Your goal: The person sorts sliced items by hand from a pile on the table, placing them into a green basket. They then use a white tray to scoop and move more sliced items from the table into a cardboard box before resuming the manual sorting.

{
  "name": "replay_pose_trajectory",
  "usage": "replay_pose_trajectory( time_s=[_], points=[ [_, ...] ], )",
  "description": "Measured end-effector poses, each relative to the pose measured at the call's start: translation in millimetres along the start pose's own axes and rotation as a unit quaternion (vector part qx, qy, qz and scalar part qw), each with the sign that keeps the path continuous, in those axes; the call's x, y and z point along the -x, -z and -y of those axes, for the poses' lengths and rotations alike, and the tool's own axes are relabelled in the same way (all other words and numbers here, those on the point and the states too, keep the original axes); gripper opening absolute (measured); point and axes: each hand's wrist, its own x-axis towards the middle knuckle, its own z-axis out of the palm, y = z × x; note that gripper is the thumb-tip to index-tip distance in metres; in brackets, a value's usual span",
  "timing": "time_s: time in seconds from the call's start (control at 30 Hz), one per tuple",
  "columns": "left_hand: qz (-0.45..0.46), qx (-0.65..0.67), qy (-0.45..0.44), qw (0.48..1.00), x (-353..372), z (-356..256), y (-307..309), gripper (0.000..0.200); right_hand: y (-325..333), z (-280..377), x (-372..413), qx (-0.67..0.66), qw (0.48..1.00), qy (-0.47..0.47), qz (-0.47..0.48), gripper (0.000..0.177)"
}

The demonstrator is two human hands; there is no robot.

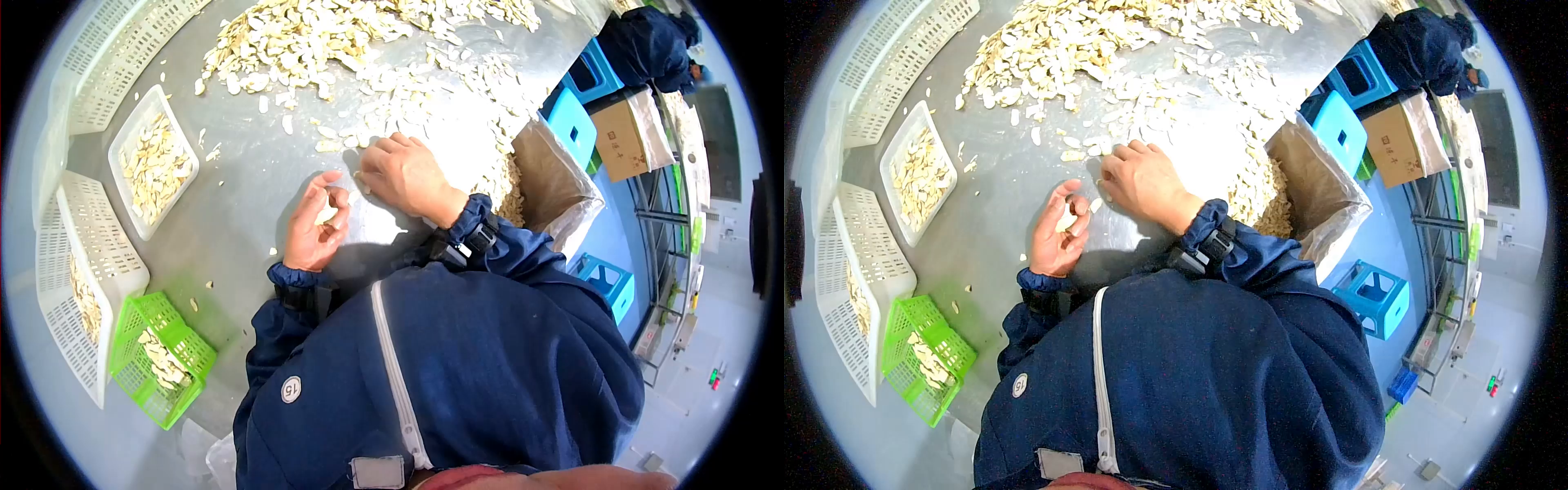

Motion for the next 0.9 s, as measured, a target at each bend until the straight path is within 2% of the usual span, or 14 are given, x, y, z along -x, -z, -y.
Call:
replay_pose_trajectory(
  time_s=[0.07, 0.17, 0.2, 0.27, 0.33, 0.4, 0.47, 0.53, 0.67, 0.73, 0.8, 0.9],
  points=[
    [-0.007, 0.005, -0.009, 1.0, 0.4, 0.4, -0.4, 0.037, 0.4, -3.5, -2.3, -0.03, 0.999, -0.015, -0.001, 0.016],
    [-0.02, 0.005, -0.021, 1.0, 0.4, -0.1, -2.5, 0.037, 17.4, 11.9, -4.4, -0.17, 0.977, -0.124, 0.042, 0.016],
    [-0.026, 0.004, -0.024, 0.999, 0.7, 0.1, -3.4, 0.037, 21.1, 14.6, -3.4, -0.21, 0.972, -0.093, 0.043, 0.016],
    [-0.035, -0.13, -0.069, 0.989, -1.2, 6.5, 1.3, 0.031, 26.2, 17.5, 0.1, -0.287, 0.956, -0.033, 0.042, 0.016],
    [-0.027, -0.153, -0.076, 0.985, -1.9, 9.5, 4.9, 0.025, 22.1, 22.4, 2.5, -0.29, 0.955, -0.039, 0.041, 0.016],
    [-0.006, -0.066, -0.047, 0.997, -0.7, 9.6, 7.6, 0.018, 17.0, 26.6, 2.8, -0.293, 0.954, -0.044, 0.041, 0.017],
    [-0.026, -0.201, -0.102, 0.974, -3.3, 15.5, 16.5, 0.014, 16.0, 27.1, 4.5, -0.309, 0.951, -0.02, 0.013, 0.019],
    [-0.041, -0.283, -0.126, 0.95, -4.4, 17.5, 17.5, 0.011, 16.1, 28.1, 6.2, -0.312, 0.95, 0.003, -0.007, 0.021],
    [-0.046, -0.334, -0.142, 0.931, -6.8, 23.3, 26.2, 0.009, 7.1, 26.1, 2.6, -0.313, 0.947, 0.062, -0.033, 0.025],
    [-0.046, -0.26, -0.136, 0.955, -5.1, 22.0, 22.4, 0.009, 3.9, 26.5, 4.2, -0.322, 0.946, 0.029, -0.011, 0.025],
    [-0.051, -0.089, -0.103, 0.989, -0.3, 12.9, 1.1, 0.008, 6.1, 29.3, 8.3, -0.33, 0.94, -0.069, 0.05, 0.024],
    [-0.043, -0.094, -0.111, 0.988, -0.8, 13.2, 4.4, 0.009, 8.5, 24.6, 11.4, -0.318, 0.936, -0.109, 0.104, 0.025]
  ],
)
